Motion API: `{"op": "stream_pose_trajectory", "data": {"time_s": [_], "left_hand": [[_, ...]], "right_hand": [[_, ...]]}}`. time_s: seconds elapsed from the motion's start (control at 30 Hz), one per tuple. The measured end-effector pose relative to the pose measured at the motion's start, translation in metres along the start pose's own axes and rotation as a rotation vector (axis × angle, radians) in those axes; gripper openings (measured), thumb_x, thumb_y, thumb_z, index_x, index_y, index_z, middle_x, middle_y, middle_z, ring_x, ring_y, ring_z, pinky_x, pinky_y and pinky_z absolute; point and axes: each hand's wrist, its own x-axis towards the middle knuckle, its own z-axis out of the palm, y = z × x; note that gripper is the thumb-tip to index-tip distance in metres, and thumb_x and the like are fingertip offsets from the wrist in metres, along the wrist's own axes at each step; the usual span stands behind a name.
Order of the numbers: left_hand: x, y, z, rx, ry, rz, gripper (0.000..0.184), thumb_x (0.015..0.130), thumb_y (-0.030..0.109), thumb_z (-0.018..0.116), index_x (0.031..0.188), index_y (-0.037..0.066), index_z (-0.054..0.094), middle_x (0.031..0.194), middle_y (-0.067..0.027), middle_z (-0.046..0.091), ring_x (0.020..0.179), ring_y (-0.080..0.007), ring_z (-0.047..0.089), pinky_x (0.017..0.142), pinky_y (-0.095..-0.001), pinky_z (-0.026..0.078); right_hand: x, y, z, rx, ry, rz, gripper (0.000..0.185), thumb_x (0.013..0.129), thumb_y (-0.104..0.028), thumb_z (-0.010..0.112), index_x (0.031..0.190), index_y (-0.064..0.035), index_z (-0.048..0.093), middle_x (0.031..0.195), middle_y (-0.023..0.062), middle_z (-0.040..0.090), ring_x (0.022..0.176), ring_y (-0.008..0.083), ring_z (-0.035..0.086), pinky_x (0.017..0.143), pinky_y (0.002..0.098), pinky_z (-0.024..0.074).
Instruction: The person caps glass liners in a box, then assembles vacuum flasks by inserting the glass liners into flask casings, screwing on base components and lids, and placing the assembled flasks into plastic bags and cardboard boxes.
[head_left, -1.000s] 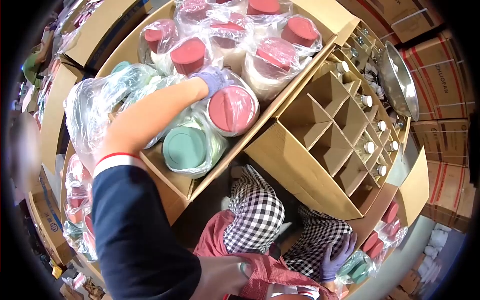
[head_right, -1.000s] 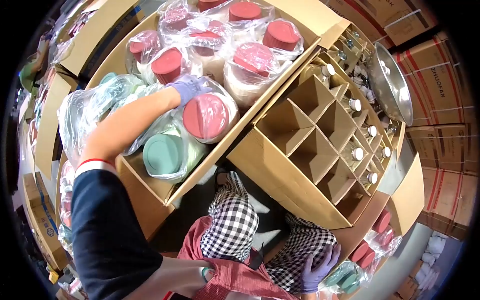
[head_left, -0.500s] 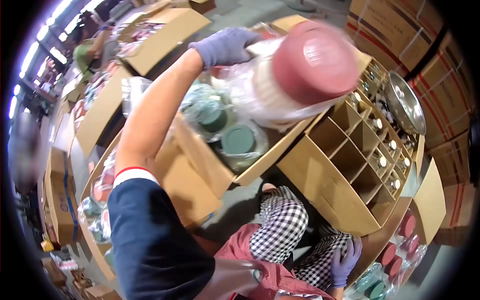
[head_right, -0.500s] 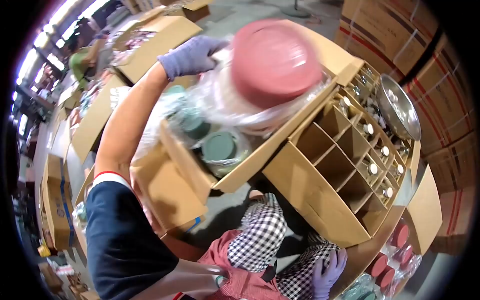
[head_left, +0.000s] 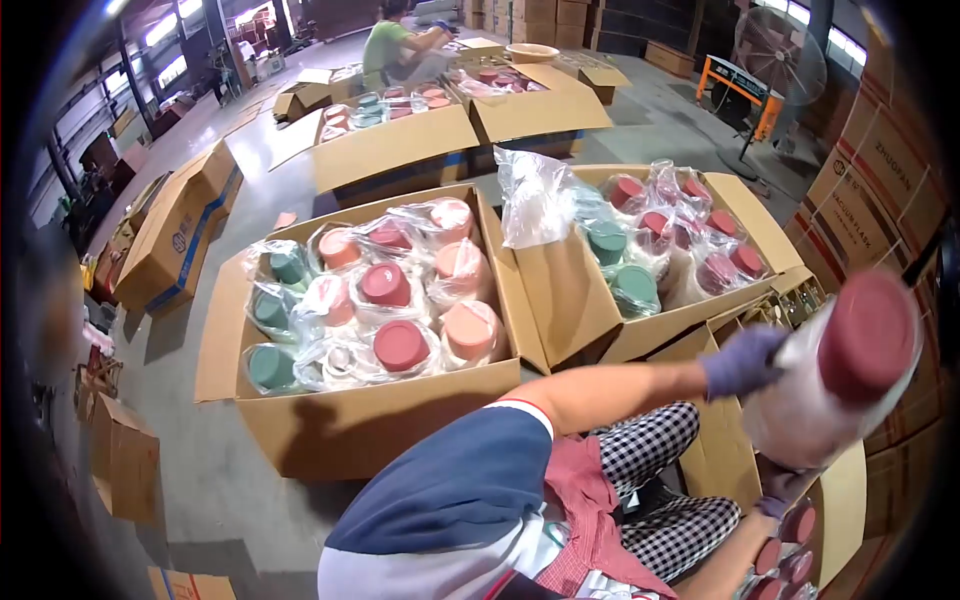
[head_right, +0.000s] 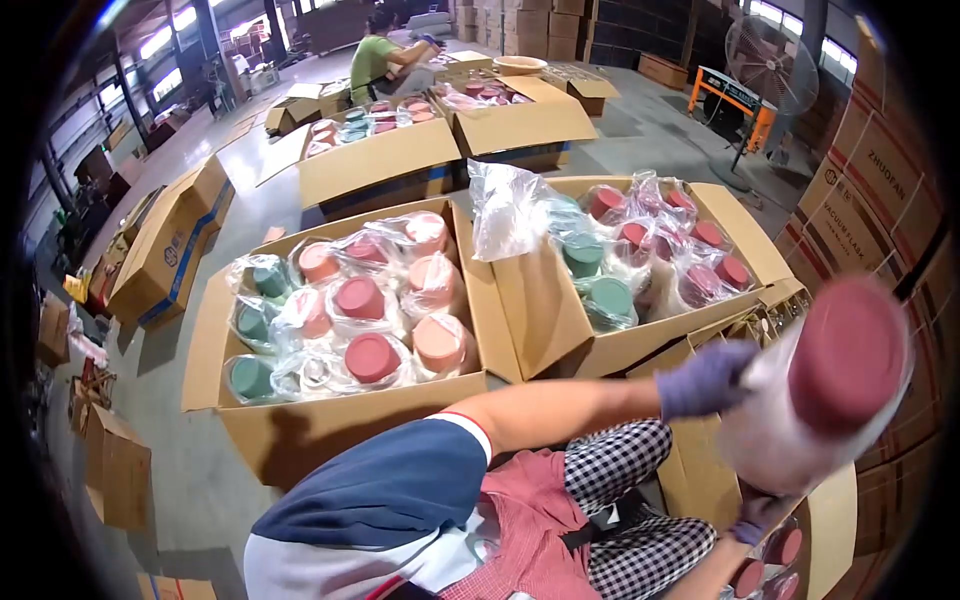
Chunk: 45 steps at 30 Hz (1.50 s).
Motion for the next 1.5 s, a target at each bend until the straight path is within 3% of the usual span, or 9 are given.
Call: {"op": "stream_pose_trajectory", "data": {"time_s": [0.13,0.53,0.63,0.7,0.8,1.0,1.2,1.4,1.5], "left_hand": [[-0.045,-0.028,0.03,0.327,-0.934,0.113,0.039,0.078,0.018,0.064,0.115,0.005,0.062,0.104,-0.0186,0.063,0.1,-0.0367,0.062,0.09,-0.0435,0.05],[0.227,0.063,0.113,-0.533,0.163,-0.399,0.037,0.083,0.025,0.057,0.109,-0.001,0.06,0.099,-0.0191,0.068,0.086,-0.0336,0.063,0.076,-0.0428,0.051],[0.197,0.075,0.039,-0.824,0.346,0.086,0.022,0.092,0.011,0.049,0.109,0.001,0.059,0.096,-0.0155,0.068,0.083,-0.0269,0.062,0.073,-0.0359,0.05],[0.11,-0.001,0.066,-0.057,0.209,0.333,0.022,0.09,0.017,0.056,0.102,-0.001,0.061,0.086,-0.0166,0.067,0.08,-0.0248,0.064,0.072,-0.0352,0.051],[-0.087,-0.05,0.061,0.754,-1.151,0.404,0.03,0.084,0.02,0.058,0.109,0.005,0.066,0.108,-0.0135,0.066,0.103,-0.0292,0.063,0.1,-0.0454,0.044],[-0.178,0.007,-0.012,0.063,-1.826,0.14,0.033,0.082,0.025,0.061,0.106,0.007,0.072,0.11,-0.0123,0.069,0.106,-0.0297,0.062,0.1,-0.0483,0.042],[0.007,-0.004,0.006,-0.19,-0.392,-0.336,0.049,0.096,0.039,0.046,0.118,-0.002,0.062,0.121,-0.015,0.061,0.112,-0.0244,0.059,0.101,-0.0385,0.044],[0.046,-0.034,0.108,-0.429,-0.679,0.079,0.095,0.094,0.071,0.021,0.132,-0.01,0.053,0.122,-0.022,0.062,0.117,-0.0334,0.058,0.107,-0.0423,0.04],[0.051,-0.077,0.145,-0.463,-0.487,-0.361,0.105,0.089,0.079,0.019,0.135,-0.01,0.05,0.127,-0.0224,0.059,0.118,-0.0334,0.058,0.106,-0.0413,0.04]], "right_hand": [[0.039,-0.09,-0.089,-0.44,0.105,-0.127,0.062,0.097,-0.044,0.05,0.147,-0.0088,0.038,0.144,0.0146,0.046,0.129,0.0316,0.048,0.106,0.0498,0.0422],[0.034,-0.137,-0.021,-0.719,0.083,-0.508,0.056,0.106,-0.041,0.034,0.138,0.0026,0.048,0.129,0.0093,0.056,0.114,0.0199,0.051,0.101,0.0328,0.0389],[-0.012,-0.154,0.001,-1.346,-0.417,-0.072,0.036,0.094,-0.018,0.062,0.122,0.0037,0.053,0.115,0.0116,0.061,0.105,0.02,0.057,0.093,0.0313,0.0452],[-0.022,-0.188,-0.003,-1.107,-0.439,0.03,0.041,0.1,-0.025,0.052,0.129,0.0032,0.052,0.124,0.0124,0.059,0.112,0.0212,0.056,0.099,0.0343,0.0434],[-0.045,-0.167,0.041,-1.192,-0.7,-0.008,0.057,0.103,-0.041,0.038,0.133,0.0054,0.052,0.133,0.0146,0.057,0.122,0.0232,0.053,0.107,0.0359,0.0381],[0.023,-0.096,-0.061,-1.532,-0.278,-0.254,0.035,0.102,-0.025,0.044,0.118,-0.0025,0.066,0.118,0.0122,0.068,0.105,0.0242,0.064,0.094,0.0351,0.0475],[0.005,-0.049,0.071,-1.388,-0.257,-0.664,0.018,0.089,-0.022,0.064,0.09,-0.0059,0.072,0.087,0.0127,0.071,0.08,0.0266,0.069,0.079,0.0364,0.0529],[0.04,-0.055,-0.034,-0.429,-0.336,-0.224,0.034,0.099,-0.028,0.051,0.094,-0.0029,0.073,0.09,0.0083,0.073,0.082,0.0168,0.066,0.079,0.0317,0.0508],[0.067,-0.065,-0.04,-0.758,-0.426,-0.498,0.043,0.104,-0.033,0.042,0.098,-0.003,0.072,0.094,0.0072,0.072,0.089,0.0156,0.064,0.082,0.0323,0.0504]]}}
